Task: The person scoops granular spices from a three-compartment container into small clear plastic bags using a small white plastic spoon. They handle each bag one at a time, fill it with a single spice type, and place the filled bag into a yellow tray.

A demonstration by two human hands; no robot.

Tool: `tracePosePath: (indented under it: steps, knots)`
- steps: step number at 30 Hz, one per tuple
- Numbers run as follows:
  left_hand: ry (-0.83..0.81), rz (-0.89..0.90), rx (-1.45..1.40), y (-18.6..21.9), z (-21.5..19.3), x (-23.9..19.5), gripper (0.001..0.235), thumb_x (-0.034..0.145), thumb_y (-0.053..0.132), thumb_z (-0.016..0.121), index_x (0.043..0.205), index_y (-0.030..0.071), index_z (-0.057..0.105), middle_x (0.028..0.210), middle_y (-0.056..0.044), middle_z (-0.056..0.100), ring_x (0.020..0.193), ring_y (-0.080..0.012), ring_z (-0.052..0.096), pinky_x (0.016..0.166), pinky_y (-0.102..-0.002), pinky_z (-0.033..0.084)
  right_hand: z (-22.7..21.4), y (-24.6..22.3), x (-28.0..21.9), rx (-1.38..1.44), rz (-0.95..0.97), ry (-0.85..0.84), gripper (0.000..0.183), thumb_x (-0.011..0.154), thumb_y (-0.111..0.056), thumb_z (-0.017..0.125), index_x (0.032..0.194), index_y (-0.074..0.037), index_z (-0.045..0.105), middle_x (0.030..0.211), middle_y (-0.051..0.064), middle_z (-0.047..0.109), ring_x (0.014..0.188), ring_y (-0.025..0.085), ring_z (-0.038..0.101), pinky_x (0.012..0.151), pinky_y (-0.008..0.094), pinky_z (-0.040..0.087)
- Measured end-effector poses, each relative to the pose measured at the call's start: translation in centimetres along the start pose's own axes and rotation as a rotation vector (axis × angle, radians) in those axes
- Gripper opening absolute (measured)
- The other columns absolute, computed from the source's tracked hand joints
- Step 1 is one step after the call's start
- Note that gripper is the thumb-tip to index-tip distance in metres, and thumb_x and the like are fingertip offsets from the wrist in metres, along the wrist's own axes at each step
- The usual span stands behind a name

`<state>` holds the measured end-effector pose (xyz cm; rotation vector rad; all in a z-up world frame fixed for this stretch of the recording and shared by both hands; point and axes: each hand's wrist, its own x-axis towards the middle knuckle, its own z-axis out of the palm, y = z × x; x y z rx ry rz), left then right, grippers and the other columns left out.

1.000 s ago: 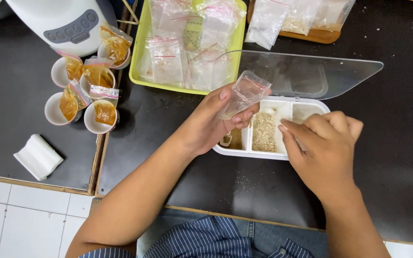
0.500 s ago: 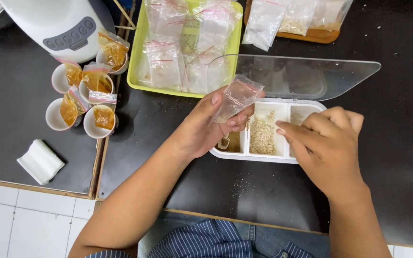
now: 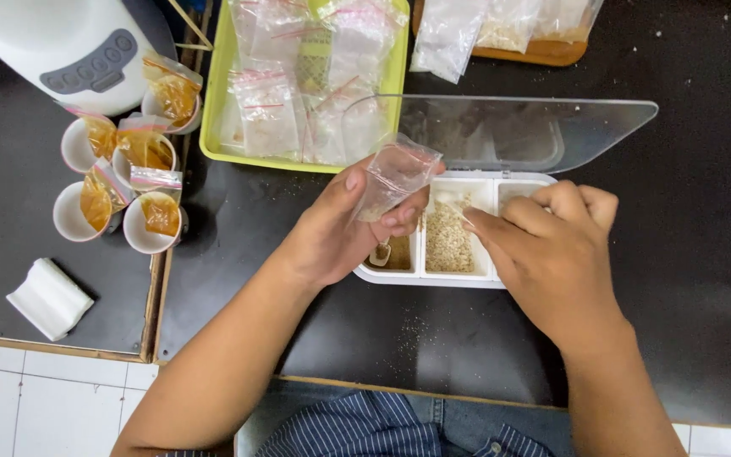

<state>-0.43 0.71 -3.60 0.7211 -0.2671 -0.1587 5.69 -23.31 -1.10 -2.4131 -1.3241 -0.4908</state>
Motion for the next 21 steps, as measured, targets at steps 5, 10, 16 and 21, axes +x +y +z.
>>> tracePosePath:
  steps: [5,10,16,21]
  knots:
    - [-0.006,-0.001,0.023,0.1,0.1,0.2,0.052,0.106,0.054,0.062,0.135,0.011,0.062,0.091,-0.001,0.048,0.079,-0.0104,0.038,0.074,-0.026,0.028,0.2,-0.4,0.2,0.058,-0.028,-0.108,0.016,0.097,-0.013,0.076,0.106,-0.026,0.078,0.079,-0.012,0.055,0.088,0.022,0.052,0.087,0.043,0.031]
    - [-0.027,0.042,-0.012,-0.1,-0.2,0.1,0.045,0.11,0.05,0.062,0.136,0.014,0.063,0.13,0.001,0.062,0.085,-0.0101,0.042,0.076,-0.025,0.032,-0.9,0.3,-0.3,0.12,0.026,-0.094,0.011,0.099,-0.017,0.074,0.103,-0.027,0.077,0.083,-0.01,0.059,0.086,0.023,0.05,0.085,0.045,0.028]
    - [-0.001,0.011,0.014,0.0,0.2,0.1,0.049,0.106,0.054,0.063,0.133,0.013,0.063,0.098,-0.001,0.054,0.08,-0.0101,0.04,0.073,-0.025,0.03,-0.3,0.1,-0.9,-0.159,0.018,-0.013,0.014,0.104,-0.015,0.08,0.107,-0.028,0.076,0.088,-0.009,0.061,0.087,0.024,0.052,0.087,0.044,0.031]
    - [0.01,0.022,-0.005,-0.2,0.0,0.1,0.049,0.106,0.053,0.063,0.133,0.012,0.063,0.099,-0.001,0.056,0.081,-0.01,0.042,0.073,-0.025,0.03,-0.9,-0.7,-1.1,-0.12,0.048,-0.069,0.014,0.098,-0.01,0.078,0.092,-0.021,0.072,0.083,-0.009,0.055,0.09,0.023,0.053,0.086,0.042,0.03]
